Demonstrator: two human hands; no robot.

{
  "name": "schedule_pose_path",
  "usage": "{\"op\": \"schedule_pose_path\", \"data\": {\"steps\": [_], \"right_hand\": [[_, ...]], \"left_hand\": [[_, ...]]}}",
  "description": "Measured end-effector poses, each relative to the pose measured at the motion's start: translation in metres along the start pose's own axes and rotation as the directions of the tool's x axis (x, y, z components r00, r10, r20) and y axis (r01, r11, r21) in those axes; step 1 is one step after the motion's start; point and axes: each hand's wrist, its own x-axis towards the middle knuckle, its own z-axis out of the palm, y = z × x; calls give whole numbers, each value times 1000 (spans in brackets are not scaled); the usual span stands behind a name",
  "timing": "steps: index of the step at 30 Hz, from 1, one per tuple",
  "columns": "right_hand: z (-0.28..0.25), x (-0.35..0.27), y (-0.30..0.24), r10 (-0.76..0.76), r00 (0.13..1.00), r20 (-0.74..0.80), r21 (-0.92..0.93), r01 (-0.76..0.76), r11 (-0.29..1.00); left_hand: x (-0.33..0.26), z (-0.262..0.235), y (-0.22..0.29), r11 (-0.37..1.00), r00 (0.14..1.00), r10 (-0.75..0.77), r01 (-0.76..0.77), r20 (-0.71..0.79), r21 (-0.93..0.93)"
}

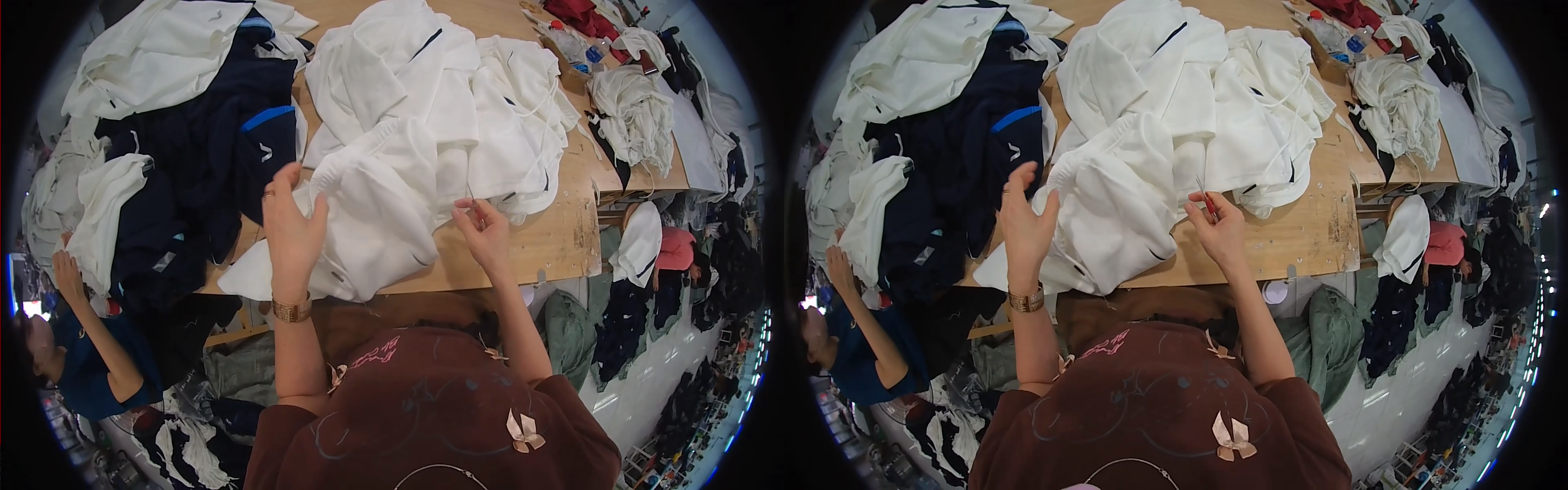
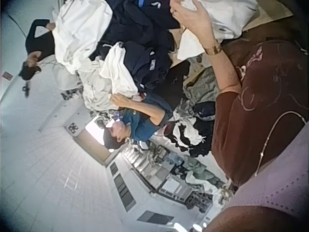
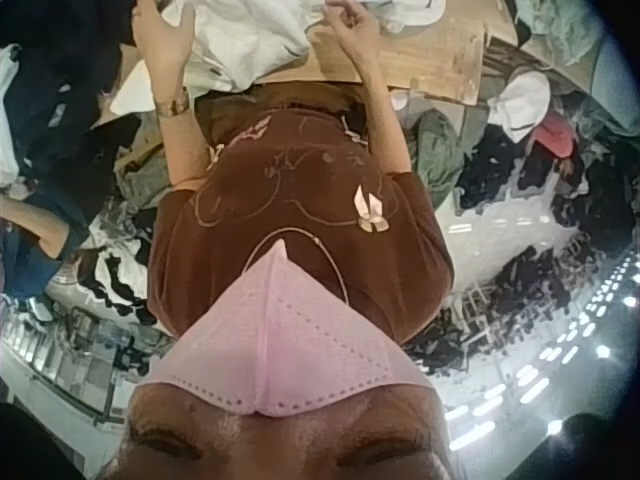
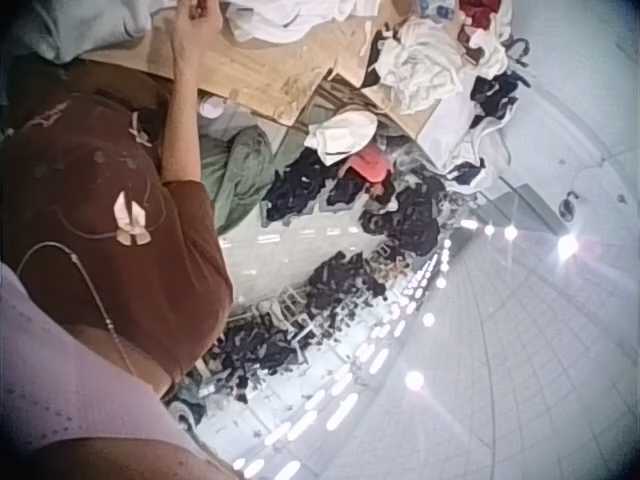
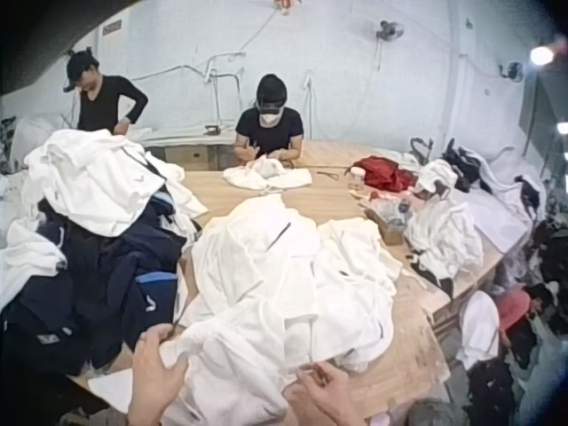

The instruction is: Trimming loose threads from white garments using small scissors.

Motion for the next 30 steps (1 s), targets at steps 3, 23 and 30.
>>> {"op": "schedule_pose_path", "data": {"steps": [3, 23, 30], "right_hand": [[8, 0, 14, 13, 1000, 23, -2, -13, 1000], [16, -17, -7, 76, 989, 125, 263, -107, 959], [28, -16, -26, -240, 960, 145, -275, 272, 922]], "left_hand": [[-17, 12, 13, 948, 980, -63, 118, 189, -295], [-44, 71, 23, 232, 808, -100, 587, 581, -776], [-40, 55, 31, -115, 812, -70, 570, 579, -814]]}}
